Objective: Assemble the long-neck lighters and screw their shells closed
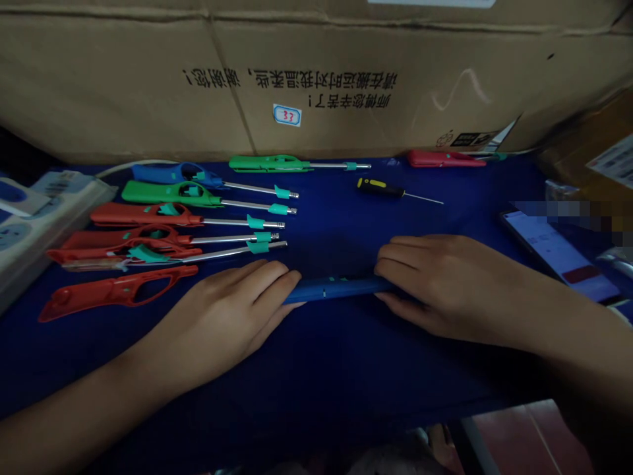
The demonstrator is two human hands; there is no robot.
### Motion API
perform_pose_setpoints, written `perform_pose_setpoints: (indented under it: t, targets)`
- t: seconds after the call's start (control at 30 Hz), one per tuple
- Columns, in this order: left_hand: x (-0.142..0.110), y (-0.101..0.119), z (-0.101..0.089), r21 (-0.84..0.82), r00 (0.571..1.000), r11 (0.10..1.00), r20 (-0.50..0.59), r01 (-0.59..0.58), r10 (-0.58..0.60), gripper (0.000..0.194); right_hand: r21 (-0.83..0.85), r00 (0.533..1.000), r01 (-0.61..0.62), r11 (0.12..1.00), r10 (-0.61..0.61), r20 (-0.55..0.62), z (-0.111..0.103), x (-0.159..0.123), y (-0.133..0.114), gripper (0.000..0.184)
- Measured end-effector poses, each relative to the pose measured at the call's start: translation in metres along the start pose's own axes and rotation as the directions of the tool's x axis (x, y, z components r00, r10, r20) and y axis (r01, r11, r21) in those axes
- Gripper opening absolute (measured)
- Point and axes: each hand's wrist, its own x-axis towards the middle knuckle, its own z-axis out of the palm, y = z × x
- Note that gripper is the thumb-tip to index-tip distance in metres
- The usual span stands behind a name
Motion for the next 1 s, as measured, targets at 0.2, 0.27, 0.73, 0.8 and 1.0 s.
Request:
perform_pose_setpoints:
  t: [0.2, 0.27, 0.73, 0.8, 1.0]
  targets:
    - [-0.004, -0.004, 0.003, -0.098, 1.0, 0.995, -0.015, 0.018, -0.019, 0.026, 0.047, 1.0, -0.003, 0.999, 0.004, -0.02, 0.0, 0.003, -0.001, 0.015]
    - [-0.005, -0.003, 0.002, -0.118, 1.0, 0.993, -0.013, 0.011, -0.012, 0.027, 0.044, 0.999, 0.012, 0.999, -0.01, -0.039, 0.0, 0.004, 0.0, 0.016]
    - [-0.003, 0.003, 0.003, -0.186, 0.999, 0.982, 0.013, 0.036, -0.034, 0.028, 0.174, 0.971, 0.068, 0.982, -0.025, -0.236, 0.019, 0.011, -0.009, 0.022]
    - [-0.003, 0.004, 0.003, -0.214, 0.999, 0.976, 0.008, 0.045, -0.044, 0.029, 0.229, 0.967, 0.047, 0.972, 0.013, -0.255, 0.022, 0.013, -0.012, 0.02]
    - [0.001, 0.005, -0.004, -0.604, 0.957, 0.745, 0.127, 0.284, -0.262, 0.025, 0.349, 0.962, -0.044, 0.936, 0.134, -0.236, 0.023, 0.012, -0.01, 0.021]
